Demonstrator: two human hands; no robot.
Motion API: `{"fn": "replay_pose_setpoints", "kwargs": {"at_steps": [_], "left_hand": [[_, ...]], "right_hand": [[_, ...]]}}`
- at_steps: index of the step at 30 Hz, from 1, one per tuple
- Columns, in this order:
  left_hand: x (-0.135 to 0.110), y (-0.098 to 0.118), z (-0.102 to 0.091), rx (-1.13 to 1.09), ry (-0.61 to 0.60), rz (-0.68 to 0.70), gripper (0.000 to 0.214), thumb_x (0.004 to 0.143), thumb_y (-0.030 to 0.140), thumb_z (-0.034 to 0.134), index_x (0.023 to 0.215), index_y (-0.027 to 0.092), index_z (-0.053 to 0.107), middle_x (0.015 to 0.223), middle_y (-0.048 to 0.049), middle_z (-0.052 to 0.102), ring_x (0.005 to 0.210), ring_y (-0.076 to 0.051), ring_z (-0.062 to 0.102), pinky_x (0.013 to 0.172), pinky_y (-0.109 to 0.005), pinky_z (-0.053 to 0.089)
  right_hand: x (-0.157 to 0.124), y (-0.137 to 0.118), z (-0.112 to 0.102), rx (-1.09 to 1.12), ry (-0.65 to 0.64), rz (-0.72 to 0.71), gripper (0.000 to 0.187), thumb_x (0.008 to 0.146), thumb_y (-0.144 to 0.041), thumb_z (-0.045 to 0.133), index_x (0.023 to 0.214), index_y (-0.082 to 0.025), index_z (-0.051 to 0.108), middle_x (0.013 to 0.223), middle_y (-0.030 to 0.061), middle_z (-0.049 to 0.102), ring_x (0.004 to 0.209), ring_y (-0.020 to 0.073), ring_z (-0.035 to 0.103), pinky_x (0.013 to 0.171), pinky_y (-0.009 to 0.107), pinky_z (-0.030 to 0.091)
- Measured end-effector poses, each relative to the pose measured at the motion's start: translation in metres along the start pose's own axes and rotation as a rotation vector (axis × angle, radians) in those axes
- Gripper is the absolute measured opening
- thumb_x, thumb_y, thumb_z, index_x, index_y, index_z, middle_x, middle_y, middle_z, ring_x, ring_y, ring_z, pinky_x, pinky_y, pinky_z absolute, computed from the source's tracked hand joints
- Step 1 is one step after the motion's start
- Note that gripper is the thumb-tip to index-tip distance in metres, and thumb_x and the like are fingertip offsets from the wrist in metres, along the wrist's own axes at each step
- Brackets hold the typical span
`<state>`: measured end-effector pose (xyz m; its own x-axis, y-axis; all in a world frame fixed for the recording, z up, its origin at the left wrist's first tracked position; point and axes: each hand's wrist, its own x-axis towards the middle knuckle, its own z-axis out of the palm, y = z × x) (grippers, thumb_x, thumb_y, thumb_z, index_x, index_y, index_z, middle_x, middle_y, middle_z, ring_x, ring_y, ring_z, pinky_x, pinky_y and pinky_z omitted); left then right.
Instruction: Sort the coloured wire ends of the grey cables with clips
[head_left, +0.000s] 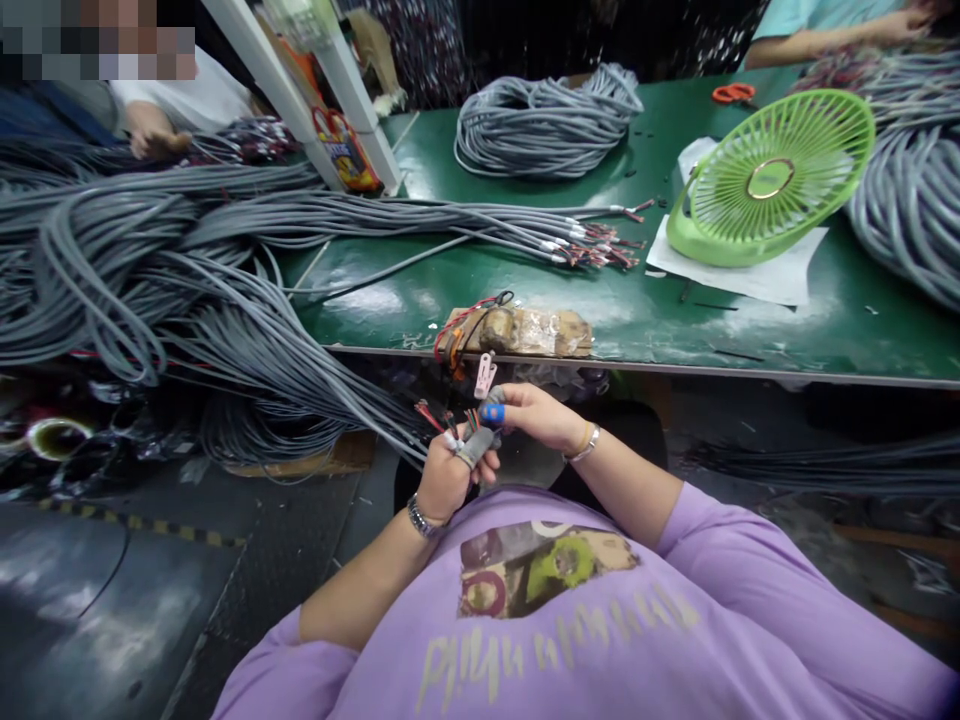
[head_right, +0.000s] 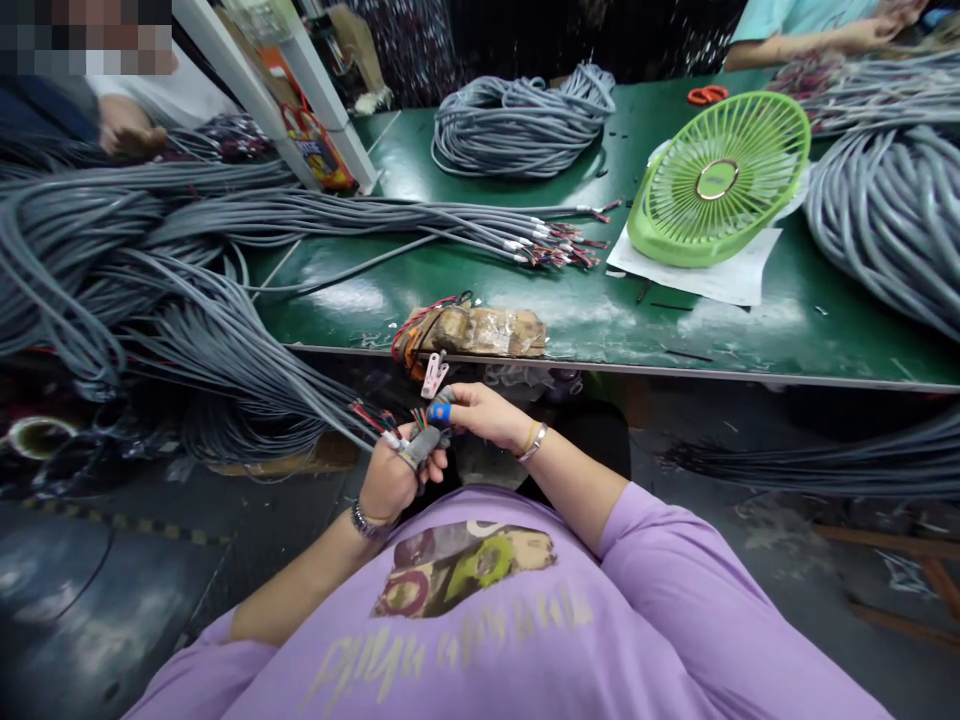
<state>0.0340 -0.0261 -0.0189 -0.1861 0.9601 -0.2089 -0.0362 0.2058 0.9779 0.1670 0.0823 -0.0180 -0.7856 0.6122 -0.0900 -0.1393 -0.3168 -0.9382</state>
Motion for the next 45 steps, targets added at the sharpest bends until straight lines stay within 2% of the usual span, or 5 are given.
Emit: {"fn": "replay_pose_setpoints", "kwargs": {"at_steps": [6, 16, 29, 39, 45], "left_hand": [[0.004, -0.003, 0.004, -0.132, 0.182, 0.066, 0.033, 0.078, 0.046, 0.066, 0.068, 0.015, 0.057, 0.055, -0.0009, 0.065, 0.038, -0.009, 0.057, 0.033, -0.016, 0.031], [0.005, -0.008, -0.001, -0.030, -0.091, -0.010, 0.034, 0.081, 0.045, 0.064, 0.071, 0.012, 0.063, 0.062, -0.0080, 0.070, 0.048, -0.015, 0.066, 0.038, -0.019, 0.041], [0.004, -0.008, 0.008, -0.249, 0.176, 0.070, 0.034, 0.076, 0.045, 0.067, 0.069, 0.013, 0.058, 0.059, -0.0042, 0.068, 0.043, -0.013, 0.063, 0.033, -0.017, 0.033], [-0.001, 0.003, 0.007, -0.301, 0.180, 0.103, 0.029, 0.081, 0.041, 0.065, 0.076, 0.013, 0.063, 0.057, -0.0023, 0.067, 0.040, -0.009, 0.060, 0.033, -0.014, 0.032], [0.002, 0.012, 0.017, -0.269, 0.175, 0.152, 0.028, 0.080, 0.040, 0.066, 0.075, 0.013, 0.063, 0.060, -0.0029, 0.068, 0.041, -0.009, 0.060, 0.033, -0.015, 0.032]], "right_hand": [[-0.007, 0.013, 0.003, 0.088, 0.076, 0.085, 0.041, 0.064, -0.050, 0.077, 0.079, -0.016, 0.060, 0.067, -0.0027, 0.055, 0.053, 0.0067, 0.046, 0.049, 0.020, 0.041], [-0.002, 0.011, 0.019, 0.103, 0.099, -0.005, 0.037, 0.062, -0.042, 0.080, 0.066, -0.014, 0.056, 0.056, -0.0031, 0.054, 0.048, 0.0063, 0.042, 0.046, 0.021, 0.029], [0.003, 0.023, 0.024, 0.192, 0.248, -0.023, 0.042, 0.055, -0.044, 0.084, 0.066, -0.014, 0.057, 0.055, -0.0044, 0.053, 0.046, 0.0049, 0.039, 0.045, 0.020, 0.029], [0.008, 0.022, -0.003, 0.463, 0.139, 0.093, 0.047, 0.072, -0.060, 0.067, 0.077, -0.014, 0.059, 0.062, -0.0032, 0.052, 0.048, 0.0054, 0.037, 0.047, 0.020, 0.032], [0.024, 0.009, 0.005, 0.248, 0.174, -0.053, 0.050, 0.070, -0.063, 0.068, 0.075, -0.014, 0.059, 0.060, -0.0029, 0.051, 0.046, 0.0048, 0.033, 0.043, 0.020, 0.022]]}}
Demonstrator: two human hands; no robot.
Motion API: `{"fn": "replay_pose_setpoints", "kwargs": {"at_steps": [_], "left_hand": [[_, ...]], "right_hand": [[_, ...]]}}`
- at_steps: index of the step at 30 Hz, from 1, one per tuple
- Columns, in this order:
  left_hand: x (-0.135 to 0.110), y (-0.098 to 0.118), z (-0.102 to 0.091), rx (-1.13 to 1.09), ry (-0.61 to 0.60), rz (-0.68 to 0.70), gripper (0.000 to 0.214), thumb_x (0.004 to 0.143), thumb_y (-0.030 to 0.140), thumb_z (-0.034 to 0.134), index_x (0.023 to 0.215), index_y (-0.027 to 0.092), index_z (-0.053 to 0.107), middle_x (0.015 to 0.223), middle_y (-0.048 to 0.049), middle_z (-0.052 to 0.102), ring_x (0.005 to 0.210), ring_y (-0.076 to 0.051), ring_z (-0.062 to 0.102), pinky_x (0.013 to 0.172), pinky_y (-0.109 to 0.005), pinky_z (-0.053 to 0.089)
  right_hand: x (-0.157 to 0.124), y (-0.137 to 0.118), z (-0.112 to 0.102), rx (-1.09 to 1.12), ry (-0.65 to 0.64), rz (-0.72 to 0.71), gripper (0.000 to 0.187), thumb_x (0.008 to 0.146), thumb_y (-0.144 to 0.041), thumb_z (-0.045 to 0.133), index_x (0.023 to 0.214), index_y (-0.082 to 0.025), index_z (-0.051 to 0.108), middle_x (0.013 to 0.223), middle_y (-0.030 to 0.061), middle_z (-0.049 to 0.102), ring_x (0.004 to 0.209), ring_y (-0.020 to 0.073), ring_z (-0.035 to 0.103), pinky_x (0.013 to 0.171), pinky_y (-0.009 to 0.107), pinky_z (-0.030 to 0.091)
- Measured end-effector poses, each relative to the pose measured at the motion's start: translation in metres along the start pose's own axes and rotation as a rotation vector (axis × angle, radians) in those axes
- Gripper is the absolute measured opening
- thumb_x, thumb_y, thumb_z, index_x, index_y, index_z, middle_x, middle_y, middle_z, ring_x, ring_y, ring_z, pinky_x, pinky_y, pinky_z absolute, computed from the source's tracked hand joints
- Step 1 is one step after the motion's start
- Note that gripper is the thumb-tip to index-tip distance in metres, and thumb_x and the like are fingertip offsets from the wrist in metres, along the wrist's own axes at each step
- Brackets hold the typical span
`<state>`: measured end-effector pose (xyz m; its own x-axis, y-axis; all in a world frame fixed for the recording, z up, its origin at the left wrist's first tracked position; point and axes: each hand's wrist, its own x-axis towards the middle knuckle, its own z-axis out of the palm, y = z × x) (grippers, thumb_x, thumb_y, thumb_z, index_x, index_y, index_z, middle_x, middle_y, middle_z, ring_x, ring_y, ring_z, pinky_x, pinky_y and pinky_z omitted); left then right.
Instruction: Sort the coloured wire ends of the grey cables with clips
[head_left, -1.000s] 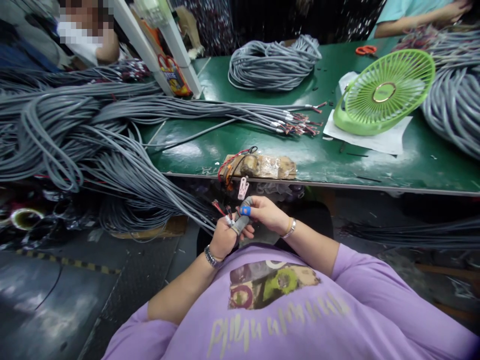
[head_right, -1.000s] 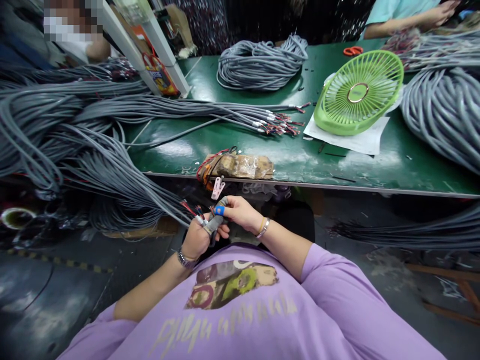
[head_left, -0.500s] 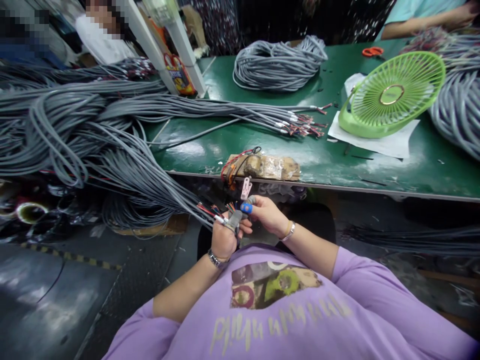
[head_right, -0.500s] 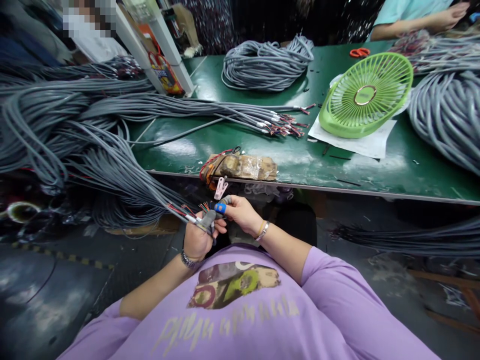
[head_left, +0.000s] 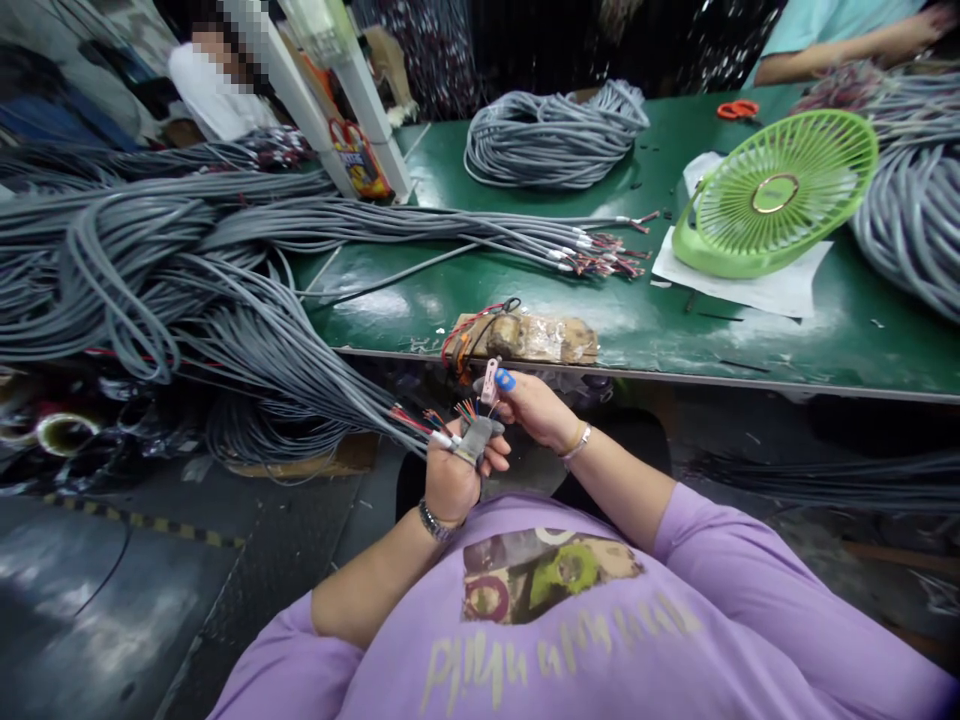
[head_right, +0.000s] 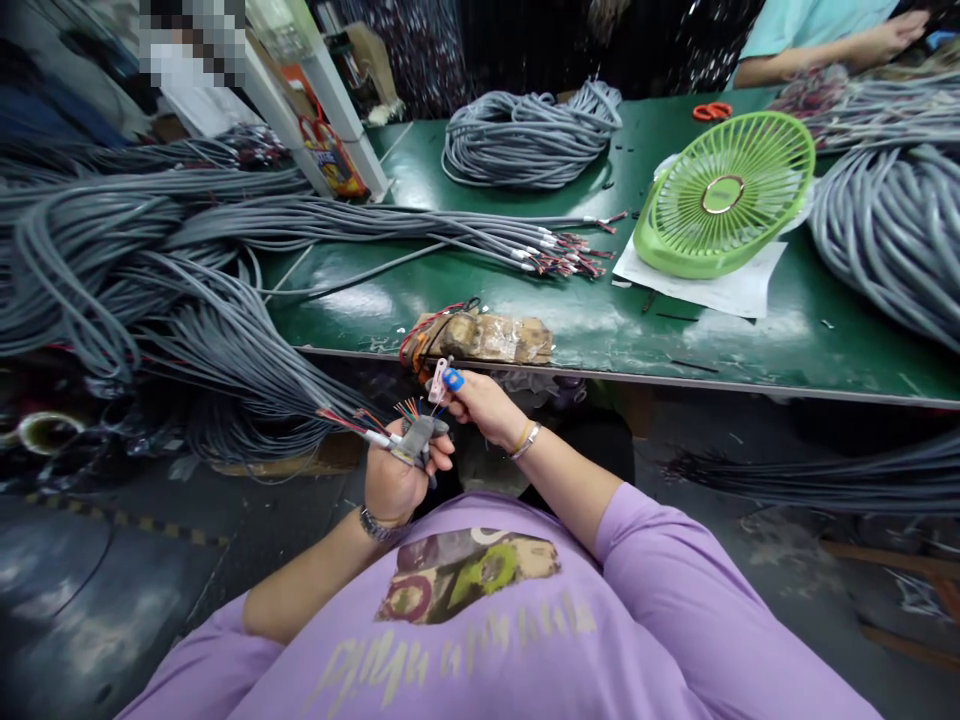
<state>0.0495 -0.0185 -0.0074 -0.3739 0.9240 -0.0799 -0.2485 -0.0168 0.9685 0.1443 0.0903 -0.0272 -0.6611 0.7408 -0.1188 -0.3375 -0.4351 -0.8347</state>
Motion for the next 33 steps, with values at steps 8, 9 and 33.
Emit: {"fn": "replay_pose_setpoints", "kwargs": {"at_steps": [8, 9, 33], "left_hand": [[0.009, -0.006, 0.001, 0.037, -0.017, -0.004, 0.029, 0.079, 0.041, 0.067, 0.075, 0.013, 0.064, 0.059, -0.0027, 0.068, 0.041, -0.009, 0.059, 0.033, -0.015, 0.032], [0.010, -0.008, 0.001, 0.041, -0.024, -0.006, 0.028, 0.078, 0.041, 0.067, 0.076, 0.013, 0.064, 0.060, -0.0027, 0.068, 0.041, -0.009, 0.060, 0.034, -0.015, 0.032], [0.000, -0.008, -0.007, 0.112, -0.010, 0.009, 0.031, 0.079, 0.045, 0.065, 0.074, 0.014, 0.063, 0.059, -0.0025, 0.068, 0.039, -0.009, 0.058, 0.033, -0.016, 0.032]], "right_hand": [[0.007, 0.008, 0.011, 0.031, 0.141, -0.116, 0.055, 0.069, -0.071, 0.062, 0.070, -0.016, 0.060, 0.055, -0.0033, 0.050, 0.046, 0.0060, 0.036, 0.044, 0.021, 0.026], [0.009, 0.008, 0.012, 0.084, 0.108, -0.067, 0.056, 0.068, -0.071, 0.062, 0.073, -0.015, 0.062, 0.058, -0.0021, 0.053, 0.048, 0.0065, 0.039, 0.045, 0.021, 0.029], [0.002, -0.005, 0.007, 0.343, 0.006, 0.196, 0.061, 0.082, -0.071, 0.044, 0.088, -0.015, 0.067, 0.069, 0.0020, 0.060, 0.053, 0.0087, 0.047, 0.051, 0.020, 0.039]]}}
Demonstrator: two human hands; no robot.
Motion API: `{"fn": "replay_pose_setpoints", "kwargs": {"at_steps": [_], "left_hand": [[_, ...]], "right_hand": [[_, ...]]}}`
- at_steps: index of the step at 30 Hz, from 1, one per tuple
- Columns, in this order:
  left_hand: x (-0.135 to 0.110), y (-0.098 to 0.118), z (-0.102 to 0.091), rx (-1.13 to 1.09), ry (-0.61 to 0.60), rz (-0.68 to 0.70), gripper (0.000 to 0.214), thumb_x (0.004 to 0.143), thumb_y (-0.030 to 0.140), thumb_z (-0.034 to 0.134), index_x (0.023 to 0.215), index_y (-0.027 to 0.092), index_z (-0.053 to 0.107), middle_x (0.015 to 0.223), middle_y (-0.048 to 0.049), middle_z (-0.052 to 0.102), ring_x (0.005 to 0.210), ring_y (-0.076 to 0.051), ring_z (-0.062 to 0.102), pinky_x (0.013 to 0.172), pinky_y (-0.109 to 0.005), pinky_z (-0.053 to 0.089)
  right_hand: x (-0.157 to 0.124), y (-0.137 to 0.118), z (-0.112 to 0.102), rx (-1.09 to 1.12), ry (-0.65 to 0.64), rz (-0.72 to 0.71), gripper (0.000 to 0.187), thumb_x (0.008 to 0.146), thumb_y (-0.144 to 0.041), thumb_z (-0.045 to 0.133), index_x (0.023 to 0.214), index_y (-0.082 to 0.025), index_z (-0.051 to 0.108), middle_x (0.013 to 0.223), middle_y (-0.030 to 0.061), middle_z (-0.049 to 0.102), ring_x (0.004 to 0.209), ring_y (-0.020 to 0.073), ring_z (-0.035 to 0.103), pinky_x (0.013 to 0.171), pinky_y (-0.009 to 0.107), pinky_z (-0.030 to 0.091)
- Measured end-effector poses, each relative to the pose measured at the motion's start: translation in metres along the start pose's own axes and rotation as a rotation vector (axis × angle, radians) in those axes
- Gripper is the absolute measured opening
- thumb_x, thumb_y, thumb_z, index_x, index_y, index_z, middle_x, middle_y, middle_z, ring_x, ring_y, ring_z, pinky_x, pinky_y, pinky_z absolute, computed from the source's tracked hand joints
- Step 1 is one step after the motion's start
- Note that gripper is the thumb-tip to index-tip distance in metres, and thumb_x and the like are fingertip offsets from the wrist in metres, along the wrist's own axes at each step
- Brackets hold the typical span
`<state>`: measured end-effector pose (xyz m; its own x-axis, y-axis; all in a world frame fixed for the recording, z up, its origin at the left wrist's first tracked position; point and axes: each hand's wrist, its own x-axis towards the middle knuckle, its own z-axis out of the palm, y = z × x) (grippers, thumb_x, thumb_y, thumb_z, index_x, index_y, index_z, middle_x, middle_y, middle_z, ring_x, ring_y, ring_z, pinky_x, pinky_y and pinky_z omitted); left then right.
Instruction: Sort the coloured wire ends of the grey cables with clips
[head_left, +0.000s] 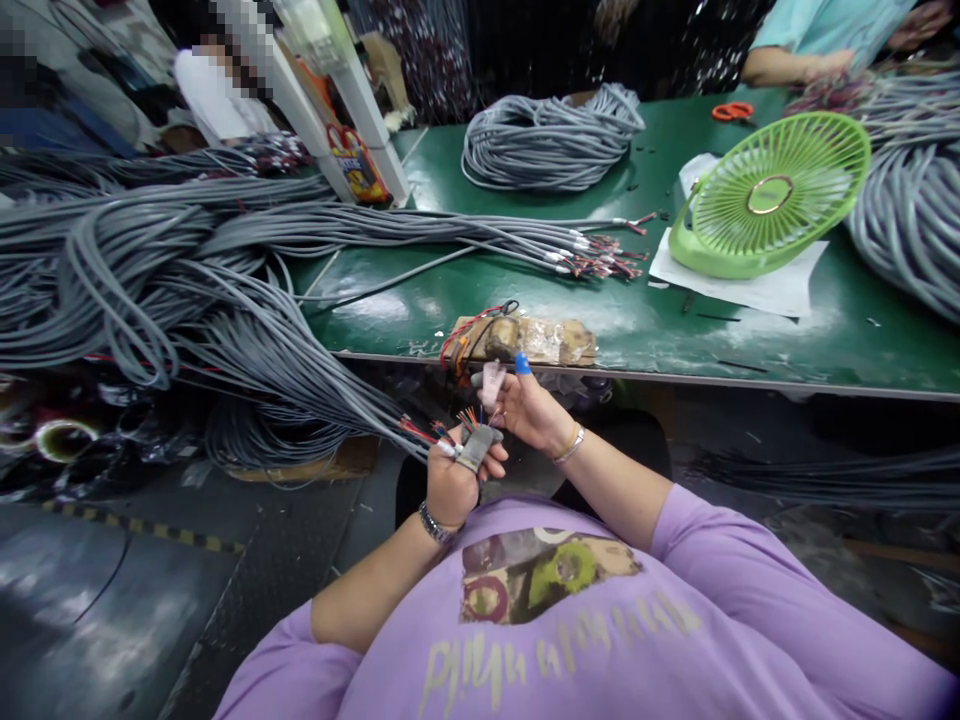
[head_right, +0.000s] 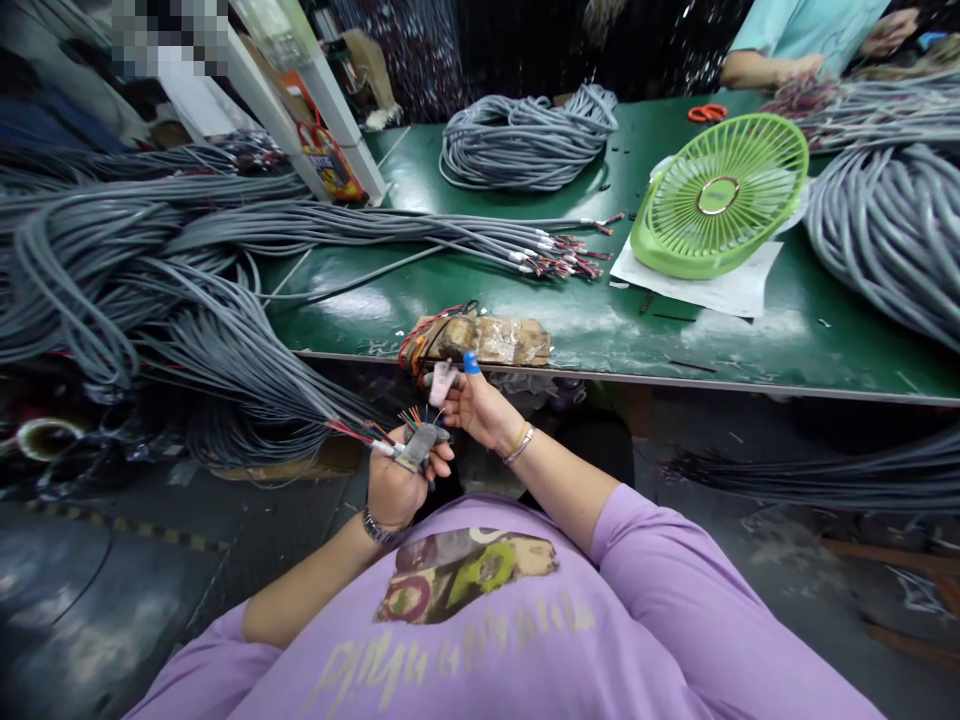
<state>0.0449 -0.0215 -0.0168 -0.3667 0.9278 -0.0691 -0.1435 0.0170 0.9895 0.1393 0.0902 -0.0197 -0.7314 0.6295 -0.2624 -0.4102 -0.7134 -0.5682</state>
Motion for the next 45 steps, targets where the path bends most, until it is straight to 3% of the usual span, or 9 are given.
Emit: {"fn": "replay_pose_setpoints", "kwargs": {"at_steps": [3, 7, 12, 16, 20, 28, 36, 40, 45], "left_hand": [[-0.001, 0.001, -0.001, 0.024, 0.033, 0.064, 0.028, 0.081, 0.042, 0.065, 0.075, 0.015, 0.064, 0.061, -0.0018, 0.068, 0.041, -0.009, 0.059, 0.035, -0.016, 0.033], [0.004, 0.005, -0.001, 0.061, 0.076, 0.126, 0.026, 0.081, 0.040, 0.064, 0.074, 0.015, 0.064, 0.061, -0.0009, 0.068, 0.041, -0.008, 0.058, 0.036, -0.016, 0.035], [0.010, 0.004, 0.000, 0.071, 0.100, 0.122, 0.028, 0.079, 0.042, 0.065, 0.075, 0.015, 0.065, 0.058, -0.0002, 0.067, 0.040, -0.008, 0.057, 0.035, -0.017, 0.034], [0.010, 0.001, 0.003, 0.066, 0.074, 0.109, 0.027, 0.079, 0.042, 0.064, 0.076, 0.015, 0.064, 0.060, -0.0006, 0.067, 0.040, -0.008, 0.057, 0.036, -0.017, 0.035], [0.010, 0.000, 0.005, 0.048, 0.072, 0.113, 0.027, 0.079, 0.042, 0.064, 0.079, 0.015, 0.064, 0.061, -0.0009, 0.068, 0.041, -0.008, 0.057, 0.036, -0.016, 0.035], [0.009, -0.007, 0.004, 0.095, 0.063, 0.064, 0.028, 0.080, 0.043, 0.063, 0.077, 0.015, 0.064, 0.061, -0.0024, 0.069, 0.041, -0.009, 0.057, 0.036, -0.017, 0.035], [0.001, -0.005, -0.002, 0.079, 0.073, 0.068, 0.027, 0.081, 0.043, 0.063, 0.078, 0.016, 0.063, 0.060, -0.0012, 0.067, 0.041, -0.009, 0.057, 0.036, -0.017, 0.036], [0.000, 0.001, -0.004, 0.099, 0.129, 0.121, 0.027, 0.080, 0.042, 0.063, 0.077, 0.016, 0.064, 0.060, -0.0009, 0.067, 0.040, -0.009, 0.057, 0.036, -0.018, 0.037], [0.010, 0.009, -0.004, 0.181, 0.195, 0.261, 0.022, 0.080, 0.038, 0.063, 0.077, 0.016, 0.066, 0.062, -0.0005, 0.067, 0.040, -0.008, 0.055, 0.040, -0.019, 0.041]], "right_hand": [[0.000, -0.004, 0.000, -0.052, -0.021, 0.014, 0.053, 0.083, -0.065, 0.051, 0.090, -0.015, 0.068, 0.070, 0.0016, 0.059, 0.054, 0.0079, 0.045, 0.050, 0.020, 0.038], [0.000, -0.001, 0.002, -0.121, -0.020, -0.089, 0.038, 0.077, -0.051, 0.068, 0.086, -0.014, 0.067, 0.063, -0.0020, 0.053, 0.053, 0.0066, 0.040, 0.049, 0.019, 0.034], [0.003, 0.012, -0.002, -0.189, 0.074, -0.315, 0.049, 0.076, -0.063, 0.062, 0.077, -0.014, 0.065, 0.061, -0.0019, 0.050, 0.053, 0.0069, 0.038, 0.049, 0.020, 0.032], [0.009, 0.014, -0.004, -0.082, -0.008, -0.168, 0.053, 0.076, -0.068, 0.058, 0.077, -0.016, 0.062, 0.066, -0.0001, 0.055, 0.052, 0.0077, 0.041, 0.048, 0.021, 0.037], [0.011, 0.012, 0.000, 0.006, -0.002, -0.044, 0.054, 0.076, -0.070, 0.055, 0.075, -0.016, 0.061, 0.063, 0.0000, 0.055, 0.048, 0.0089, 0.042, 0.044, 0.022, 0.037], [0.012, 0.012, 0.008, 0.114, 0.108, -0.077, 0.045, 0.078, -0.061, 0.062, 0.074, -0.016, 0.062, 0.061, -0.0011, 0.056, 0.049, 0.0084, 0.044, 0.047, 0.021, 0.037], [0.007, 0.010, 0.000, 0.161, 0.036, -0.020, 0.052, 0.083, -0.067, 0.048, 0.083, -0.018, 0.065, 0.072, 0.0016, 0.062, 0.055, 0.0099, 0.049, 0.051, 0.021, 0.041], [0.004, 0.003, 0.000, 0.074, -0.001, 0.016, 0.050, 0.086, -0.064, 0.048, 0.089, -0.018, 0.067, 0.075, 0.0025, 0.063, 0.059, 0.0104, 0.052, 0.053, 0.021, 0.041], [0.003, 0.003, 0.004, -0.025, 0.018, -0.066, 0.039, 0.084, -0.054, 0.059, 0.088, -0.016, 0.068, 0.071, 0.0006, 0.061, 0.054, 0.0070, 0.045, 0.051, 0.019, 0.038]]}}
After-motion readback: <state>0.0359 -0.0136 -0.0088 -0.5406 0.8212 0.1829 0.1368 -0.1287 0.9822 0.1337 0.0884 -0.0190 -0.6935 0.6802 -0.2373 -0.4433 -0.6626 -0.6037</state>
